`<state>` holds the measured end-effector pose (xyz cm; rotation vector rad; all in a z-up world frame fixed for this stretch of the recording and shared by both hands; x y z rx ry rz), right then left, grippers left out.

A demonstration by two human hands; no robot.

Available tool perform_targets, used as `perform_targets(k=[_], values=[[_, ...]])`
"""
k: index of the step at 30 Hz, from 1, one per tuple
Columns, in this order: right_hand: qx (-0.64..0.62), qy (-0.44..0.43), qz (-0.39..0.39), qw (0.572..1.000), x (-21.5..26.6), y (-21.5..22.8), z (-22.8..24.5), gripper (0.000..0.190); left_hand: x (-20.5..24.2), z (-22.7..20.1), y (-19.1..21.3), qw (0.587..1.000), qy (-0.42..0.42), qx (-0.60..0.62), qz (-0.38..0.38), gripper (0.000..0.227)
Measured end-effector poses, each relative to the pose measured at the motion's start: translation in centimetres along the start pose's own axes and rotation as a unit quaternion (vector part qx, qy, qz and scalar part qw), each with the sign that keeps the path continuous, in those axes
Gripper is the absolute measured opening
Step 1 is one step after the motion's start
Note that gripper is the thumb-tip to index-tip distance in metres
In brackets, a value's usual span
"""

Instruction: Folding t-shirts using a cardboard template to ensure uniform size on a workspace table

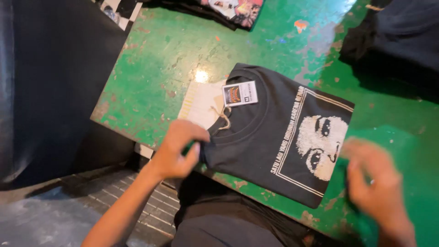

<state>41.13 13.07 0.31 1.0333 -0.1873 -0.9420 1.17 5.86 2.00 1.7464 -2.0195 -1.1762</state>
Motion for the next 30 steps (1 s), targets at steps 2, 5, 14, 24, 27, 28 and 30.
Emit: perform_targets(k=[2,5,14,24,27,28,30], values=[[0.007,-0.074,-0.072,0.995,-2.2,1.1,-2.1,0.018,-1.4,2.0,0.8,0.997,0.031,0.015,-0.063,0.015],[-0.002,-0.279,-0.010,0.960,-4.8,0.4,-7.2,0.042,-5.6,6.3,0.6,0.986,0.145,-0.046,-0.074,0.025],[-0.056,-0.285,-0.008,0.957,-6.6,-1.1,-8.6,0.030,-17.7,9.1,-3.3,0.972,0.195,-0.006,0.133,0.049],[0.055,-0.170,-0.131,0.975,-5.2,-2.8,-10.2,0.008,-20.0,14.0,-5.3,0.933,0.240,0.152,0.219,0.012],[0.080,-0.155,-0.142,0.974,-4.9,-3.1,-10.3,0.004,-20.3,14.1,-5.4,0.928,0.249,0.211,0.177,0.008],[0.091,-0.151,-0.147,0.973,-4.7,-3.1,-10.3,0.002,-20.4,14.0,-5.5,0.917,0.257,0.269,0.146,0.005],[0.092,-0.152,-0.143,0.974,-4.6,-3.1,-10.2,0.003,-20.4,14.6,-5.7,0.916,0.250,0.270,0.161,0.006]])
Point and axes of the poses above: each hand's wrist, its own x-axis away from the middle knuckle, its own y-axis out of the back of the hand, z = x × y, the point moved 6 cm from there along -x, towards the middle knuckle, and after that the axes turned 2 degrees about z, right-handed, at the moved point
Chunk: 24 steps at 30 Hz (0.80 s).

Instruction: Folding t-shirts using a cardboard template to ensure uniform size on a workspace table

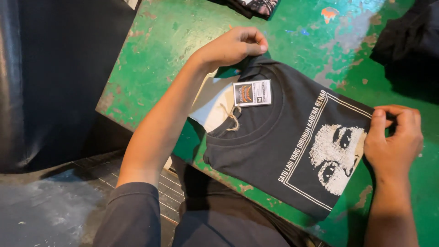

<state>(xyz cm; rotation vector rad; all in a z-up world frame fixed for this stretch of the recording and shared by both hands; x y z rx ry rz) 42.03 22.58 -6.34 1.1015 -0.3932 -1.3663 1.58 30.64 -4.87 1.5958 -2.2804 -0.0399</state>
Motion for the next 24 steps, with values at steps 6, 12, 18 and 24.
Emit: perform_targets(k=[6,12,18,24], values=[[0.004,0.000,0.000,1.000,0.1,0.1,0.2,0.002,0.6,-2.1,0.0,0.979,0.102,-0.158,0.075,0.023],[-0.038,-0.014,-0.004,0.999,-0.2,0.5,0.8,0.003,-0.6,-1.7,0.6,0.970,0.136,-0.189,0.069,0.021],[-0.094,-0.123,0.006,0.988,0.5,0.3,-0.8,0.010,-1.3,-0.2,0.4,0.989,0.073,-0.130,-0.012,0.033],[-0.090,-0.116,0.009,0.989,0.2,0.0,-1.5,0.012,-1.4,1.4,-0.2,0.994,-0.032,-0.089,-0.062,0.007]])
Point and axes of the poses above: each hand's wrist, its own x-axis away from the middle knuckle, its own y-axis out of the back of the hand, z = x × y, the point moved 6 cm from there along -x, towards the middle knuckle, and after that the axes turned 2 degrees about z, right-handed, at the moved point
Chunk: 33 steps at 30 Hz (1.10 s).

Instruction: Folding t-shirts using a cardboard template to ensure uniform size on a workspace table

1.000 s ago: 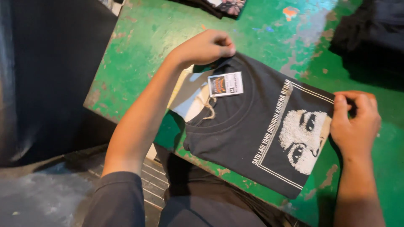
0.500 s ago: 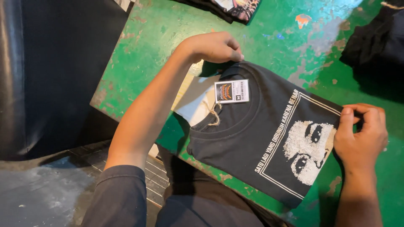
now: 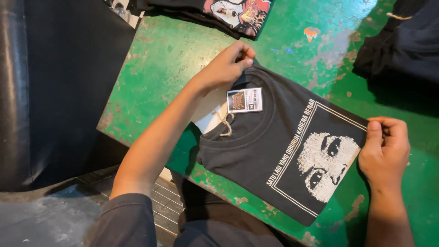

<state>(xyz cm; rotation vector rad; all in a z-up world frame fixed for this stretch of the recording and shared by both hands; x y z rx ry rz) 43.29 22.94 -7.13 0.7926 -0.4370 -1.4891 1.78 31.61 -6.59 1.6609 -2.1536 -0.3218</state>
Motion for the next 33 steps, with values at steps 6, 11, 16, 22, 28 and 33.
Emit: perform_targets(k=[6,11,16,22,28,33], values=[[-0.020,-0.072,0.024,0.997,-0.8,-0.3,-0.4,0.013,1.3,-2.6,-0.3,0.988,-0.028,-0.119,-0.092,0.008],[-0.007,-0.068,0.010,0.998,-0.4,0.1,-0.2,0.014,4.8,-5.2,-0.5,0.962,-0.081,-0.155,-0.209,0.025],[-0.095,-0.050,0.017,0.994,-0.3,-0.2,0.0,0.014,14.9,-8.7,-4.3,0.879,-0.157,-0.366,-0.261,0.026],[-0.049,-0.037,0.020,0.998,0.0,0.0,-0.1,0.011,21.9,-8.1,-6.7,0.855,-0.129,-0.446,-0.233,0.020],[-0.052,-0.009,0.025,0.998,0.0,0.1,0.0,0.013,23.2,-7.7,-5.7,0.911,-0.132,-0.339,-0.193,0.017],[-0.074,-0.035,0.103,0.991,-0.2,0.7,1.7,0.026,25.2,-7.3,-5.1,0.935,-0.128,-0.276,-0.183,0.017]])
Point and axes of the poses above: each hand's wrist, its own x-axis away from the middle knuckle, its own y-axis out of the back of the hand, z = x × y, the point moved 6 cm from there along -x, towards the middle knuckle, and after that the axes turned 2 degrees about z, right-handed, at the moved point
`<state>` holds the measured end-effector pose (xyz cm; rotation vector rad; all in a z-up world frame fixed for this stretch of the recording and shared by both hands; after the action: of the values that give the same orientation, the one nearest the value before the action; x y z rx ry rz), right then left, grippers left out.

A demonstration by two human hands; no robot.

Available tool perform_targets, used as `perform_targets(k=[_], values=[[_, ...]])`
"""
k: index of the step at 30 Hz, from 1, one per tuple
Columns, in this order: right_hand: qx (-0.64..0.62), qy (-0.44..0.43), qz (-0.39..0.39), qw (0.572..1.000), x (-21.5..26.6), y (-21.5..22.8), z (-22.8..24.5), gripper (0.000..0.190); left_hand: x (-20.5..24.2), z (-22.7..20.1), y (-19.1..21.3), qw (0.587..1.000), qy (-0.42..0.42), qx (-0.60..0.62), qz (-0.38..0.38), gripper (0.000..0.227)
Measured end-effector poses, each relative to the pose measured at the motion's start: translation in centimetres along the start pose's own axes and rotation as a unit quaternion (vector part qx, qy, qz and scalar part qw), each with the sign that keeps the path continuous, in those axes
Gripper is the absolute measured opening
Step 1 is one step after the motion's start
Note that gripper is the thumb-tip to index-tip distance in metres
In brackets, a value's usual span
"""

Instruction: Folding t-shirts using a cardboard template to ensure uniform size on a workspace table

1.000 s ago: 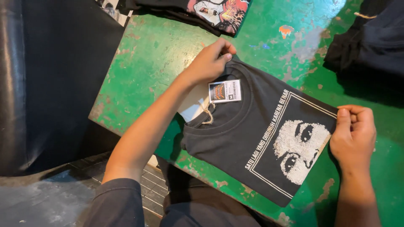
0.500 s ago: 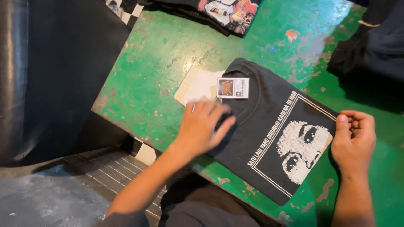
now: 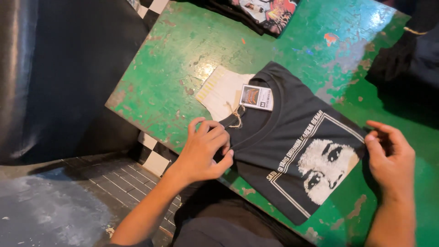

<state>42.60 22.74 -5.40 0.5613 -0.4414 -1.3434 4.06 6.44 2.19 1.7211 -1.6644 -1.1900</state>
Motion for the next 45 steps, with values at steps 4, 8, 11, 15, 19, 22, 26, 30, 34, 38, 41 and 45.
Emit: perform_targets(k=[4,8,11,15,19,22,26,30,34,38,41,45], values=[[0.102,-0.039,0.076,0.991,-1.3,0.1,3.9,0.025,0.9,1.3,0.5,0.998,0.011,-0.030,-0.053,0.013],[0.182,-0.087,0.153,0.967,-3.0,-2.8,6.0,0.036,1.3,2.3,-0.7,0.995,-0.012,-0.039,-0.085,0.022],[0.171,-0.091,0.173,0.966,-1.8,-2.6,4.2,0.031,0.6,2.6,-1.6,0.991,-0.069,-0.046,-0.107,0.023],[0.134,-0.129,0.054,0.981,4.3,-0.5,0.6,0.031,-3.4,3.8,-3.2,0.982,-0.120,-0.125,-0.079,0.025],[0.104,-0.192,0.055,0.974,13.6,-1.5,-3.8,0.035,-11.3,5.7,-6.3,0.983,-0.150,-0.100,-0.021,0.037],[0.028,-0.270,0.137,0.953,15.1,-3.8,2.1,0.046,-16.0,7.7,-7.8,0.996,-0.042,0.064,0.039,0.048],[0.109,-0.174,-0.001,0.979,9.6,-1.2,2.6,0.038,-16.9,8.0,-8.7,0.987,0.021,0.154,0.033,0.049],[0.069,0.065,-0.039,0.995,0.3,-0.5,4.5,0.030,-16.1,8.1,-8.4,0.992,0.001,0.126,0.012,0.042],[0.003,0.131,0.063,0.989,-5.5,-2.0,5.3,0.021,-16.0,8.5,-7.5,0.983,0.014,0.183,-0.011,0.032],[-0.080,-0.012,0.064,0.995,-6.5,-3.2,1.0,0.015,-16.5,8.0,-6.7,0.963,0.032,0.267,-0.023,0.024],[-0.061,-0.042,0.030,0.997,-6.3,-3.6,-0.2,0.012,-17.1,7.8,-7.2,0.968,0.023,0.249,-0.023,0.019],[-0.058,-0.052,-0.011,0.997,-6.3,-3.4,-0.1,0.011,-17.6,8.2,-7.8,0.977,-0.014,0.211,-0.011,0.023]])
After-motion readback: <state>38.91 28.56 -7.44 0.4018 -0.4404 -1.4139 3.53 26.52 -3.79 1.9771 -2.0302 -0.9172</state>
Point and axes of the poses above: each hand's wrist, its own x-axis away from the middle knuckle, its own y-axis out of the back of the hand, z = x × y, the point moved 6 cm from there along -x, towards the middle knuckle, and after that the axes turned 2 degrees about z, right-handed, at the moved point
